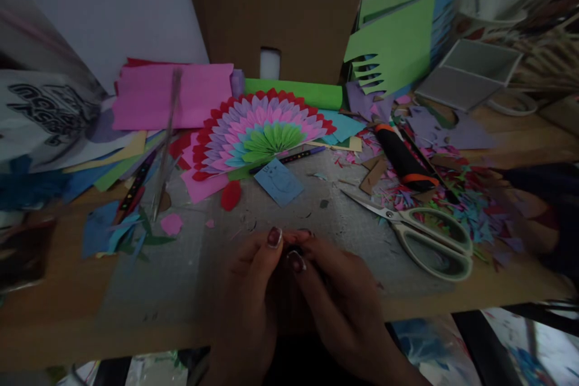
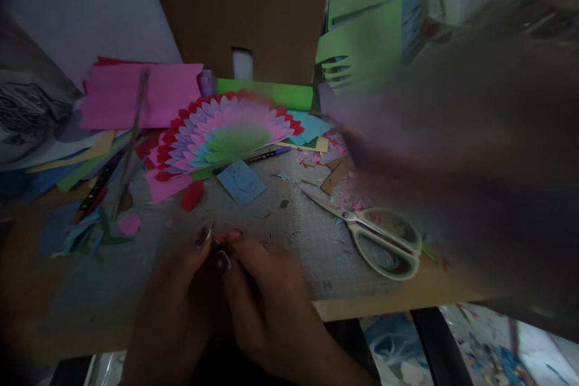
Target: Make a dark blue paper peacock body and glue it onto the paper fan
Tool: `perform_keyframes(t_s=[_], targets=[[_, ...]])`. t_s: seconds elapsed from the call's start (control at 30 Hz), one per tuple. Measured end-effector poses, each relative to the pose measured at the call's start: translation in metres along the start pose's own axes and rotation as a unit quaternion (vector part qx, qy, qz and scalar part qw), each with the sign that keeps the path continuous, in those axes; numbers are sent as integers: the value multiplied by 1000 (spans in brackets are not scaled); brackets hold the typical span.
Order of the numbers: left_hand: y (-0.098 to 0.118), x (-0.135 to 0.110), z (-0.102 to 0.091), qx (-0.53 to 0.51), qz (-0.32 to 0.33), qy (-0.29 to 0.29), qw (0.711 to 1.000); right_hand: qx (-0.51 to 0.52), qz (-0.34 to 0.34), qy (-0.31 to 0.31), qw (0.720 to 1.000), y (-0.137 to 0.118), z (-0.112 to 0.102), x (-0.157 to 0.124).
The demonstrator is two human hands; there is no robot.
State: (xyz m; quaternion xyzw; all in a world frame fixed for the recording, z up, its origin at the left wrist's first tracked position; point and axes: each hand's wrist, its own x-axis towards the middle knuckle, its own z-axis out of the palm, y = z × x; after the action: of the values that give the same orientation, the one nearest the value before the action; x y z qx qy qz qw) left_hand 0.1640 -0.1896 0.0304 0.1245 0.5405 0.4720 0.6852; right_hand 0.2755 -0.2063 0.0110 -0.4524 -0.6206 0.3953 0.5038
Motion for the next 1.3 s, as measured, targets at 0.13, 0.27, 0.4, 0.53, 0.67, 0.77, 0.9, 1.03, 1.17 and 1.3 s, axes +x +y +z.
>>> perform_keyframes(t_s=[0.13,0.27,0.4,0.53,0.67,0.77,0.9,1.03,1.17,1.3], targets=[[-1,0,-3,-3,13,-9,1000,-5,-17,7,1000,-1,1,1],[-7,7,-9,-13,24,-27,999,-16,-11,12,1000,1,1,0],[-8,9,-10,-10,49,-15,999,-17,-8,12,1000,0,-1,-2],[-8,6,-9,-17,36,-42,998,-6,0,6,1000,-2,-1,-2],[-7,5,-11,-2,41,-28,999,-4,-1,8,1000,-1,1,-1],[-8,5,-12,-7,46,-29,999,-3,-1,7,1000,-1,2,-1],[-9,3,-9,-20,53,-50,997,11,9,-5,1000,-1,0,0],[-9,0,-5,-29,57,-46,997,20,11,-5,1000,-1,-1,-1],[-10,-1,-4,-35,47,-58,997,20,13,-5,1000,-2,0,-1],[-11,2,-5,-46,38,-69,996,28,21,-9,999,-2,0,0]])
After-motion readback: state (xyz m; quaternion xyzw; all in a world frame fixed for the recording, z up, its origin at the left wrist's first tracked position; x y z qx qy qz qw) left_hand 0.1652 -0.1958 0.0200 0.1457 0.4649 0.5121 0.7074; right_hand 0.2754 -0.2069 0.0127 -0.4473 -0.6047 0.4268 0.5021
